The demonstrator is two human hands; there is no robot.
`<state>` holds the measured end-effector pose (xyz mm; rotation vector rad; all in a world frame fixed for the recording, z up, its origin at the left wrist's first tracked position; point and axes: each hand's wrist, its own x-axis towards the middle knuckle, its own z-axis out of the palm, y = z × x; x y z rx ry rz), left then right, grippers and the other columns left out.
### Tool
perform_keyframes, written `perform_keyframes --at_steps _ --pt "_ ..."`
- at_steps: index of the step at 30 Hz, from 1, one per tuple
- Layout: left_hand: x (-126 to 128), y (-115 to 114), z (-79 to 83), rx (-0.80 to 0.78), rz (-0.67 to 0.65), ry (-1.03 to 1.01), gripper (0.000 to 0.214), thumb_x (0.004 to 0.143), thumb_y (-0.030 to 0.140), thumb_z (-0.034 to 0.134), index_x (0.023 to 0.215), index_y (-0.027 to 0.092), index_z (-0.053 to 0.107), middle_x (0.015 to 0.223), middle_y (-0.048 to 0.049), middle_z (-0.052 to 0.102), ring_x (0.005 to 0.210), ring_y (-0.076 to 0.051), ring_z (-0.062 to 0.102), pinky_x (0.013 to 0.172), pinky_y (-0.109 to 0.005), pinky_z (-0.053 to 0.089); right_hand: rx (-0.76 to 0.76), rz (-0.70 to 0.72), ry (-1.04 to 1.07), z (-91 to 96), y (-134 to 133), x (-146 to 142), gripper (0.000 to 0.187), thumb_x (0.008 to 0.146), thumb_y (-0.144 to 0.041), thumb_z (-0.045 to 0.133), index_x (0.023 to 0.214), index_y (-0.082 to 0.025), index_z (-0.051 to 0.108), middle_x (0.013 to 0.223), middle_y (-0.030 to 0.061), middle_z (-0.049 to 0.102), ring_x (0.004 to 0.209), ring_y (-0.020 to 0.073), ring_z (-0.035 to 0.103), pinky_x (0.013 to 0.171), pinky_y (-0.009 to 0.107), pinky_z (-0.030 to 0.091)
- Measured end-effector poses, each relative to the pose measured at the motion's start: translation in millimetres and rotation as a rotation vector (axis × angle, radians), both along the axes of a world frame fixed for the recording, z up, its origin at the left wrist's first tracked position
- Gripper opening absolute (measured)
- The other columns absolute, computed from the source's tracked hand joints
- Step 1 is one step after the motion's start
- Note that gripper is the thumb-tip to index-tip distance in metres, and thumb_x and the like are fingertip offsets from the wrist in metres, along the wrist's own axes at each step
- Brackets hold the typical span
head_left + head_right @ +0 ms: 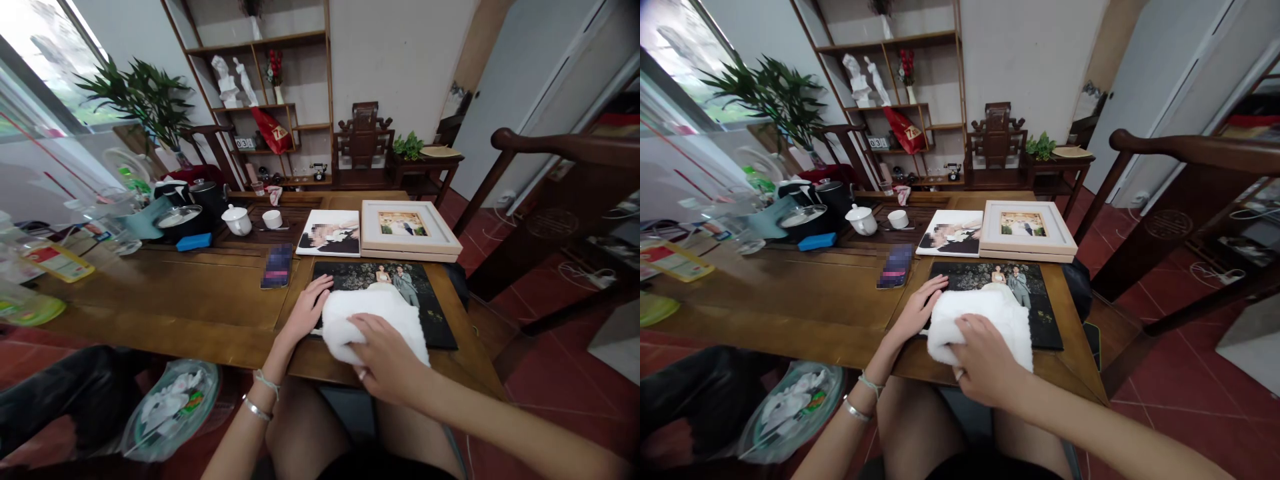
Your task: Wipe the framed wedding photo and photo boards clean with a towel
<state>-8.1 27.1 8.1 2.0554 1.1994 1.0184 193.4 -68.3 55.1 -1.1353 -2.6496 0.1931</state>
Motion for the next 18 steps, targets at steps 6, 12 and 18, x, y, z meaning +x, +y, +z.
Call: perform_keyframes --at_steps 6,12,18 --pt "-1.8 3.4 -6.6 0.067 -0.011 0.045 0.033 0.093 0.03 0.044 0.121 0.022 0.06 0.133 -0.0073 0.057 0.127 -0.02 0.05 0.112 -0.043 0.035 -0.058 -0.247 0.03 5.6 54.8 42.6 0.034 0.091 -0.028 0.039 0.11 -0.016 0.065 0.118 0.0153 0.059 0.112 0.0309 0.048 0.094 0.044 0.038" --pt "-2.5 4.0 -9.1 0.061 0.016 0.074 0.033 0.093 0.029 0.045 0.12 0.02 0.061 0.131 -0.0091 0.058 0.125 -0.021 0.051 0.11 -0.044 0.037 -0.148 -0.208 0.084 9.5 126.1 -2.0 0.047 0.096 -0.041 0.032 0.135 -0.02 0.049 0.139 0.0098 0.049 0.127 0.0281 0.042 0.102 0.04 0.032" --pt "-2.3 2.6 -6.2 0.054 0.015 0.08 0.032 0.092 0.029 0.046 0.118 0.021 0.062 0.129 -0.0092 0.06 0.123 -0.022 0.053 0.109 -0.045 0.038 -0.102 -0.172 0.088 2.1 129.8 -16.8 0.048 0.096 -0.044 0.033 0.133 -0.019 0.05 0.133 0.0124 0.054 0.124 0.0278 0.045 0.1 0.039 0.034"
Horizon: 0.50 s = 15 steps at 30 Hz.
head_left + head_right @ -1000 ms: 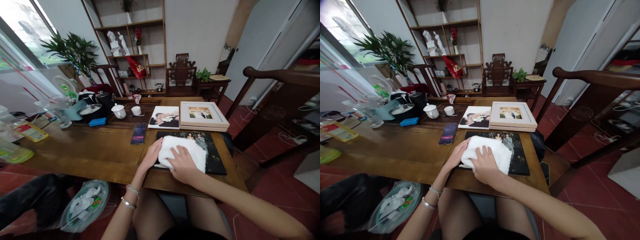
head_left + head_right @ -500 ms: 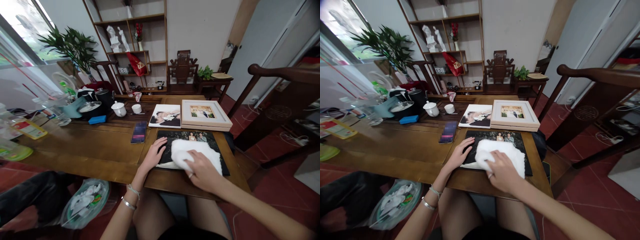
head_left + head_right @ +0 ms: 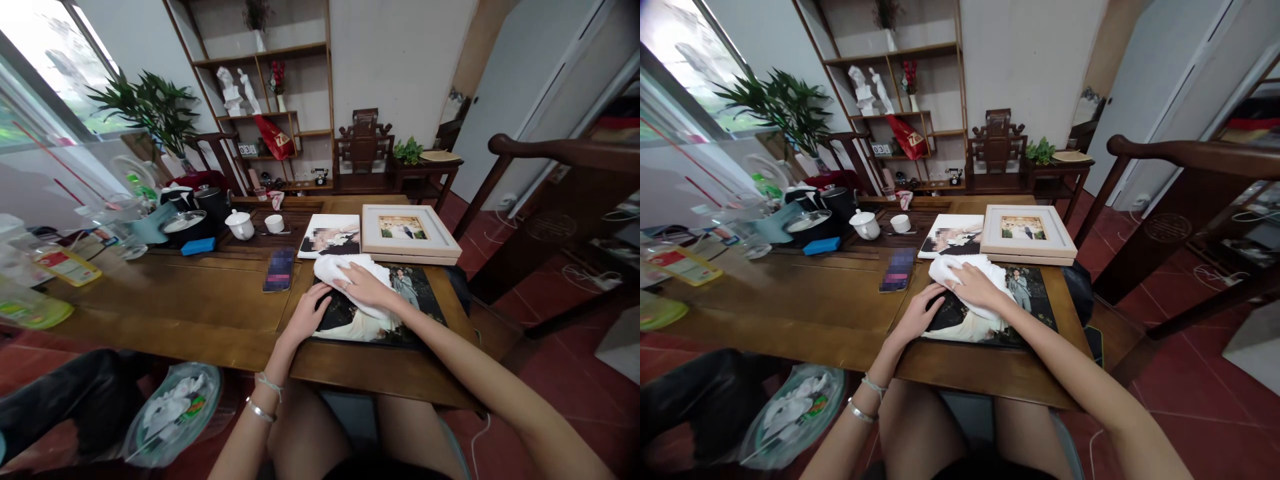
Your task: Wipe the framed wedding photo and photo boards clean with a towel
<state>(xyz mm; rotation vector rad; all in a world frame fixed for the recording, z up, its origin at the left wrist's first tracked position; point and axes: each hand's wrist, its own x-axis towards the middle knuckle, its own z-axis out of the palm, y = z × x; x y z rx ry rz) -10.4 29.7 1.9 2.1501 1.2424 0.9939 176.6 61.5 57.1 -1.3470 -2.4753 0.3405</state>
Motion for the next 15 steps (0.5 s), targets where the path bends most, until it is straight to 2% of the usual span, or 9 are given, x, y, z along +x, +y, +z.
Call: perform_keyframes --at_steps 4,7,9,12,15 --pt "0.6 -1.2 2.8 -0.003 -0.023 -0.016 0.034 0.093 0.03 0.044 0.123 0.022 0.059 0.134 -0.0075 0.056 0.128 -0.021 0.049 0.112 -0.045 0.035 0.042 -0.013 -0.029 -5.9 -26.0 56.3 0.038 0.095 -0.037 0.036 0.117 -0.017 0.06 0.121 0.0137 0.058 0.114 0.0277 0.05 0.096 0.04 0.037" --pt "0.8 -1.3 3.4 -0.005 -0.031 -0.022 0.034 0.093 0.03 0.043 0.122 0.023 0.059 0.135 -0.0062 0.056 0.129 -0.02 0.048 0.113 -0.044 0.034 0.108 -0.054 -0.071 -10.1 -44.9 102.9 0.033 0.092 -0.03 0.039 0.107 -0.015 0.064 0.118 0.0159 0.058 0.113 0.0308 0.047 0.095 0.044 0.037" --pt "0.9 -1.2 3.1 -0.004 -0.03 -0.022 0.033 0.093 0.03 0.044 0.122 0.022 0.06 0.135 -0.0062 0.056 0.129 -0.019 0.048 0.113 -0.043 0.034 0.181 -0.077 -0.106 -12.7 -60.3 120.9 0.029 0.087 -0.026 0.044 0.102 -0.014 0.066 0.118 0.0177 0.058 0.115 0.0326 0.045 0.095 0.046 0.037" --pt "0.9 -1.0 2.5 -0.003 -0.031 -0.017 0.034 0.094 0.029 0.043 0.122 0.022 0.06 0.135 -0.0065 0.056 0.129 -0.019 0.047 0.113 -0.043 0.034 0.212 -0.011 -0.115 -13.8 -94.1 119.4 0.024 0.076 -0.02 0.053 0.093 -0.017 0.069 0.128 0.0167 0.054 0.12 0.033 0.042 0.1 0.049 0.033" --pt "1.1 -1.2 2.8 -0.011 -0.03 -0.004 0.034 0.094 0.029 0.043 0.122 0.021 0.059 0.136 -0.0074 0.055 0.13 -0.019 0.047 0.113 -0.043 0.033 0.147 0.168 -0.088 -10.0 -128.4 97.6 0.02 0.069 -0.016 0.057 0.083 -0.022 0.07 0.14 0.0091 0.046 0.129 0.0313 0.036 0.107 0.052 0.022"
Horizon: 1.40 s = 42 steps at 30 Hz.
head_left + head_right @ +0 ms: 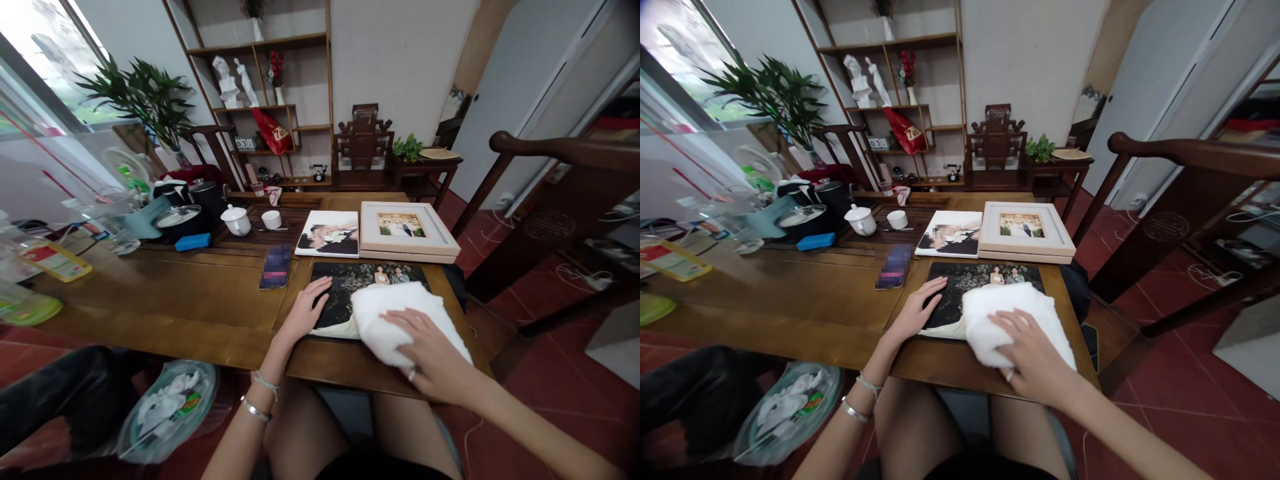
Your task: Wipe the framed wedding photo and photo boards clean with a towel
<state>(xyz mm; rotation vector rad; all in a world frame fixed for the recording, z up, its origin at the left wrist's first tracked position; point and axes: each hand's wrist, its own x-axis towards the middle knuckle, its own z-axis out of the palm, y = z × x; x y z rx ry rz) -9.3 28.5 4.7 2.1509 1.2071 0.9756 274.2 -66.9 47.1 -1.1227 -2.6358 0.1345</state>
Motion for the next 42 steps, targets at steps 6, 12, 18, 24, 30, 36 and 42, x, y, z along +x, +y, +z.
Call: perform_keyframes --at_steps 6,12,18,24,30,36,42 --pt "-0.3 -0.4 1.9 -0.008 -0.007 0.003 0.034 0.094 0.029 0.043 0.123 0.022 0.059 0.136 -0.0067 0.055 0.13 -0.019 0.047 0.113 -0.043 0.033 -0.016 -0.049 -0.004 3.7 27.5 0.3 0.026 0.074 -0.018 0.055 0.095 -0.019 0.07 0.129 0.0142 0.055 0.122 0.0296 0.044 0.102 0.046 0.033" --pt "-1.0 -0.3 1.5 -0.009 -0.003 0.0 0.034 0.094 0.03 0.044 0.123 0.022 0.059 0.136 -0.006 0.055 0.13 -0.019 0.047 0.113 -0.043 0.033 0.091 -0.268 -0.089 -3.2 84.0 35.8 0.032 0.084 -0.023 0.047 0.107 -0.012 0.066 0.119 0.0203 0.059 0.12 0.033 0.046 0.1 0.054 0.033" --pt "-2.0 1.8 -3.2 -0.015 -0.001 0.023 0.034 0.094 0.03 0.043 0.124 0.023 0.058 0.138 -0.0059 0.053 0.131 -0.019 0.046 0.113 -0.043 0.032 0.01 -0.056 -0.068 -5.2 2.1 4.1 0.028 0.069 -0.015 0.054 0.091 -0.02 0.07 0.141 0.0141 0.045 0.134 0.0334 0.032 0.109 0.063 0.008" --pt "-2.1 2.1 -2.7 -0.016 -0.007 0.033 0.035 0.095 0.03 0.042 0.125 0.023 0.058 0.138 -0.0066 0.053 0.131 -0.019 0.045 0.113 -0.044 0.032 -0.04 0.028 -0.025 -2.4 -4.7 0.0 0.025 0.072 -0.018 0.055 0.091 -0.021 0.069 0.136 0.0131 0.05 0.131 0.0301 0.037 0.11 0.058 0.014" --pt "-2.4 1.9 -0.9 -0.012 -0.003 0.027 0.034 0.094 0.031 0.043 0.123 0.023 0.059 0.137 -0.0062 0.054 0.131 -0.02 0.046 0.113 -0.044 0.032 0.092 -0.259 -0.063 -4.1 78.5 34.9 0.033 0.085 -0.024 0.046 0.108 -0.012 0.066 0.121 0.0203 0.058 0.117 0.0339 0.049 0.104 0.055 0.03" --pt "-2.4 2.5 -3.4 -0.012 0.001 0.03 0.034 0.094 0.03 0.043 0.124 0.024 0.059 0.138 -0.0054 0.054 0.13 -0.019 0.046 0.112 -0.043 0.032 0.043 -0.206 -0.1 -5.6 28.1 16.6 0.031 0.074 -0.016 0.053 0.1 -0.014 0.07 0.133 0.0205 0.052 0.128 0.0357 0.04 0.107 0.059 0.021" --pt "-1.7 1.4 -1.9 -0.025 0.003 0.037 0.034 0.094 0.029 0.042 0.124 0.024 0.058 0.138 -0.0057 0.053 0.131 -0.02 0.045 0.113 -0.044 0.031 -0.103 0.052 -0.017 -1.3 -25.5 -5.3 0.027 0.068 -0.018 0.058 0.092 -0.022 0.07 0.142 0.0126 0.045 0.134 0.0321 0.032 0.11 0.06 0.012"
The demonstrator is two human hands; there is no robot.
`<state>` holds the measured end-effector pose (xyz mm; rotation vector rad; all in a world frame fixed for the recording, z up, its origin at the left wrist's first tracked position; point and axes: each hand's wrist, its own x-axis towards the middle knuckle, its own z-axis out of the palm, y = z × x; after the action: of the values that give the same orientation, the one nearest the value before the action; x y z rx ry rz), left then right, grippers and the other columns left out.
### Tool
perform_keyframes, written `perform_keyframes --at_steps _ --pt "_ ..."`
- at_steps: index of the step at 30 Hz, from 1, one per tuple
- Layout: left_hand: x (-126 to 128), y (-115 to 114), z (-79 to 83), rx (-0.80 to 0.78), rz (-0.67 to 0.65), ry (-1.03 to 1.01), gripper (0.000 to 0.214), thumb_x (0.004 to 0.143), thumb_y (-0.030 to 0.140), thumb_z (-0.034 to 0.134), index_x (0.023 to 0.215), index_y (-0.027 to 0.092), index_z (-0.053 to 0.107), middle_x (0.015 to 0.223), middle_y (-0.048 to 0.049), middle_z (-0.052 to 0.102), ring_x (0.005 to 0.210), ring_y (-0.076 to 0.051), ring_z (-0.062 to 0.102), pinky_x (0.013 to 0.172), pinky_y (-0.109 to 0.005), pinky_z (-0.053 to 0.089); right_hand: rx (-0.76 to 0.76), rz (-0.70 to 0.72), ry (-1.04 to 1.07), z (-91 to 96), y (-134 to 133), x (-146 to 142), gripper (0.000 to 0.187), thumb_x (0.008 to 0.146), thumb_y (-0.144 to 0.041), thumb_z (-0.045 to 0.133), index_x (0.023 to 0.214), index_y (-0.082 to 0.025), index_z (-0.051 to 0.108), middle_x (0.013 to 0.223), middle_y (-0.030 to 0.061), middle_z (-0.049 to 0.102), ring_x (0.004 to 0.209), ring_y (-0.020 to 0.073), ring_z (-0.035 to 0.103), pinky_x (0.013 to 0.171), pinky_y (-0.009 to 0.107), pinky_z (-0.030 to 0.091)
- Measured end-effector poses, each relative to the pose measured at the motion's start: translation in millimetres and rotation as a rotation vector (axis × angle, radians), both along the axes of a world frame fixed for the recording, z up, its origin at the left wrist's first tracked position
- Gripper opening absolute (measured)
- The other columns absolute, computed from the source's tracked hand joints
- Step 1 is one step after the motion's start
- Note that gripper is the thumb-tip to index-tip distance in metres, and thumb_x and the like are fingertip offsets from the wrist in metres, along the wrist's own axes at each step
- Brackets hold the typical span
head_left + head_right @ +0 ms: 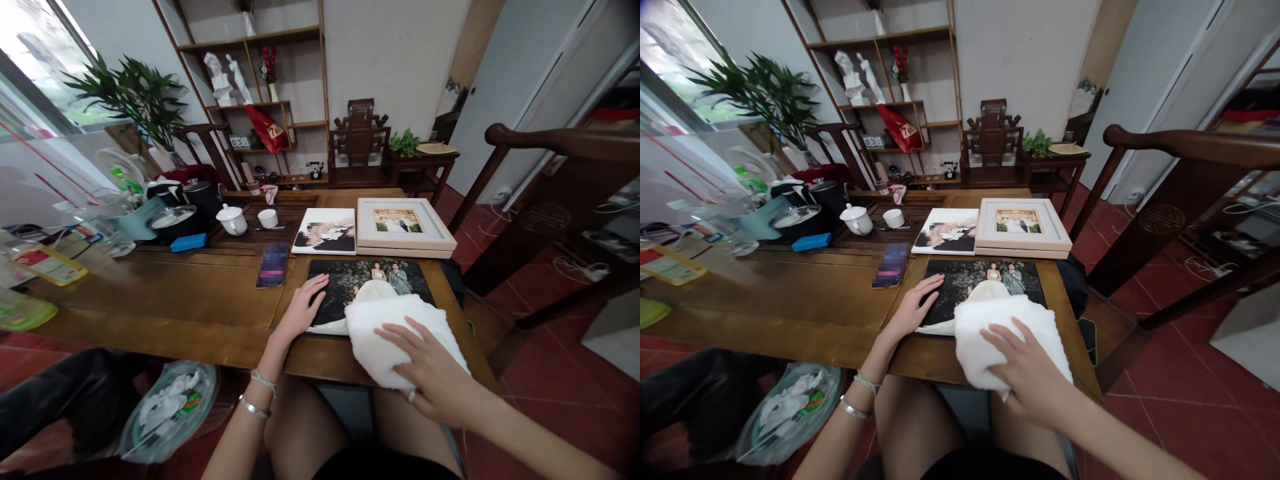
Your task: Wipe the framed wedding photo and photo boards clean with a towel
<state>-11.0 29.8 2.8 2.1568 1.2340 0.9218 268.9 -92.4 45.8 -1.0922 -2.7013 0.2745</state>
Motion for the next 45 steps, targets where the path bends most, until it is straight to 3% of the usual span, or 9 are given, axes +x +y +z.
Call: perform_keyframes --at_steps 9,13,17,20,29,32,39,42,45 --pt "-1.9 1.4 -2.3 0.009 -0.012 -0.002 0.035 0.094 0.03 0.043 0.125 0.025 0.058 0.138 -0.0052 0.053 0.131 -0.019 0.045 0.113 -0.044 0.031 0.13 -0.204 -0.049 4.1 117.3 42.9 0.026 0.089 -0.034 0.049 0.098 -0.017 0.067 0.127 0.0173 0.058 0.136 0.0356 0.029 0.105 0.07 0.012" --pt "-1.3 1.6 -2.7 0.007 -0.002 -0.003 0.035 0.094 0.031 0.043 0.125 0.025 0.058 0.138 -0.0055 0.053 0.131 -0.019 0.045 0.112 -0.044 0.032 0.097 -0.173 -0.101 2.7 94.3 32.8 0.034 0.078 -0.017 0.052 0.109 -0.02 0.067 0.14 0.0143 0.048 0.138 0.0361 0.024 0.106 0.065 0.018" --pt "-1.2 1.7 -3.3 0.017 -0.002 0.004 0.034 0.094 0.031 0.043 0.125 0.025 0.058 0.138 -0.0054 0.053 0.131 -0.02 0.045 0.112 -0.044 0.032 0.014 -0.017 -0.114 5.2 34.1 5.5 0.039 0.069 -0.013 0.055 0.104 -0.024 0.07 0.15 0.0085 0.035 0.141 0.036 0.013 0.109 0.064 0.009" --pt "-1.7 1.8 -3.1 0.019 -0.007 0.008 0.034 0.094 0.031 0.042 0.125 0.026 0.058 0.139 -0.0053 0.053 0.131 -0.02 0.045 0.112 -0.045 0.032 -0.037 0.082 -0.101 7.2 15.4 -4.8 0.035 0.069 -0.017 0.057 0.1 -0.025 0.071 0.151 0.0061 0.033 0.142 0.0358 0.011 0.11 0.064 0.007" --pt "-1.5 1.2 -1.2 0.029 -0.022 -0.019 0.034 0.094 0.03 0.043 0.124 0.025 0.058 0.137 -0.0053 0.055 0.13 -0.02 0.046 0.112 -0.045 0.032 0.118 -0.186 -0.084 5.4 123.9 28.3 0.033 0.08 -0.017 0.047 0.107 -0.017 0.067 0.134 0.0186 0.052 0.135 0.0343 0.032 0.105 0.065 0.019" --pt "-1.1 0.8 -1.4 0.021 -0.009 -0.021 0.034 0.094 0.03 0.044 0.124 0.025 0.058 0.137 -0.0052 0.054 0.13 -0.019 0.046 0.112 -0.045 0.032 0.094 -0.197 -0.123 6.7 115.1 18.5 0.04 0.075 -0.011 0.048 0.111 -0.017 0.066 0.14 0.0163 0.046 0.136 0.0361 0.028 0.106 0.065 0.018" --pt "-0.7 0.7 -2.3 0.025 -0.008 -0.015 0.034 0.094 0.029 0.043 0.124 0.025 0.058 0.137 -0.0056 0.054 0.131 -0.02 0.045 0.112 -0.045 0.032 -0.038 0.083 -0.107 4.4 24.9 -22.2 0.041 0.066 -0.016 0.059 0.104 -0.025 0.07 0.152 0.0085 0.031 0.141 0.0384 0.01 0.108 0.067 0.004" --pt "-1.5 1.3 -2.4 0.028 -0.014 -0.006 0.034 0.094 0.029 0.043 0.124 0.025 0.058 0.138 -0.0056 0.054 0.131 -0.02 0.045 0.112 -0.045 0.032 -0.018 0.089 -0.08 3.8 38.0 -14.5 0.041 0.069 -0.016 0.056 0.107 -0.025 0.068 0.15 0.0075 0.035 0.141 0.034 0.016 0.11 0.063 0.008" --pt "-2.0 1.3 -1.9 0.028 -0.018 0.002 0.034 0.094 0.029 0.043 0.125 0.025 0.058 0.137 -0.0054 0.054 0.131 -0.02 0.045 0.112 -0.044 0.032 0.061 -0.078 -0.071 3.6 80.8 4.4 0.04 0.074 -0.015 0.052 0.111 -0.021 0.066 0.143 0.013 0.045 0.138 0.0317 0.026 0.109 0.06 0.016"
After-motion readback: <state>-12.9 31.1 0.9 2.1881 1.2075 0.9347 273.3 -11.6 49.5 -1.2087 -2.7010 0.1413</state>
